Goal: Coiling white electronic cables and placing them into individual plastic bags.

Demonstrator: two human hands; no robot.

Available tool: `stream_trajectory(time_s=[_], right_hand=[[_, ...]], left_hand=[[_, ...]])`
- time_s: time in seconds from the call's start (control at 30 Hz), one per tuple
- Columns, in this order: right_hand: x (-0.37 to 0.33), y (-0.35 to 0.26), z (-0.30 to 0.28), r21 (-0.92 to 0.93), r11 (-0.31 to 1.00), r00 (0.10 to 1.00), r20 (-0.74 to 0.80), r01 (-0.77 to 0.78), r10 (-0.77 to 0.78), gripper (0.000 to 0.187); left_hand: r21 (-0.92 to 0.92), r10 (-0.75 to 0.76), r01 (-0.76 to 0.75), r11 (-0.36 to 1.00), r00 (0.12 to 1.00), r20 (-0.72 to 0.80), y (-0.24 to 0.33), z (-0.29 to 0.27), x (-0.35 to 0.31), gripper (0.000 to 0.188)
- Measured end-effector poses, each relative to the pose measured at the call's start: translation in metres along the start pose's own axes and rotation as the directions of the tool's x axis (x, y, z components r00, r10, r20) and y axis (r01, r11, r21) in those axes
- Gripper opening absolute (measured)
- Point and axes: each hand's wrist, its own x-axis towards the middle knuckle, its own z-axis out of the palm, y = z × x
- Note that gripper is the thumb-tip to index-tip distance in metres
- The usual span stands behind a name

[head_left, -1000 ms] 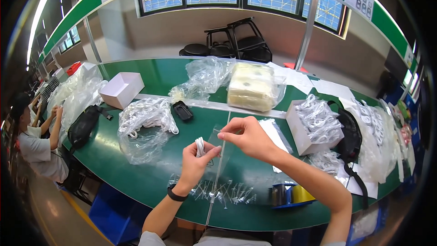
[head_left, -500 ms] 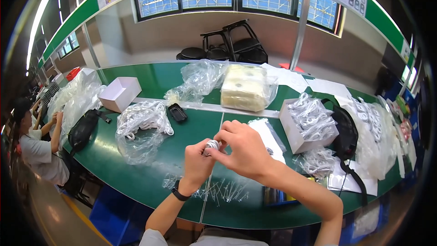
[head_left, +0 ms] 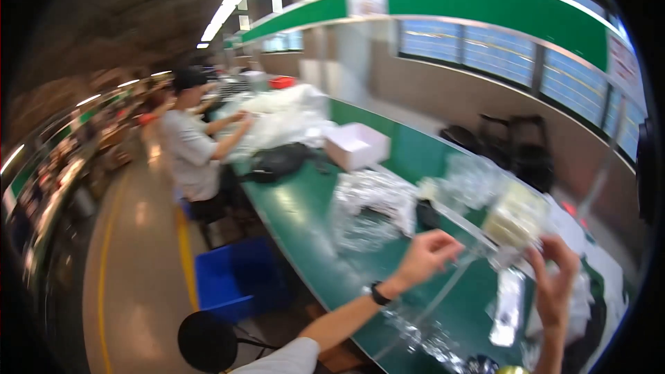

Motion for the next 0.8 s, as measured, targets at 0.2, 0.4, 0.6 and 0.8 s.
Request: stream_trajectory(time_s=[0.2, 0.4, 0.6, 0.8], right_hand=[[-0.003, 0.014, -0.036, 0.034, 0.997, 0.924, 0.380, -0.072, 0.054, 0.029], [-0.004, 0.058, -0.056, 0.344, 0.919, 0.937, 0.343, -0.195, 0.070, 0.037], [0.003, 0.048, -0.043, 0.503, 0.845, 0.974, 0.208, -0.181, 0.085, 0.018], [0.001, 0.063, -0.049, 0.603, 0.789, 0.983, 0.182, -0.121, 0.012, 0.017]], left_hand=[[-0.060, 0.009, -0.003, 0.998, 0.996, 0.090, -0.010, 0.009, -0.015, 0.015], [0.125, 0.004, -0.027, 0.992, 0.983, 0.184, 0.021, 0.029, -0.013, 0.018], [0.221, 0.282, -0.294, 0.930, 0.956, 0.085, 0.000, 0.041, -0.022, 0.024], [0.099, 0.093, -0.105, 0.990, 0.989, 0.116, 0.014, 0.040, -0.030, 0.014]])
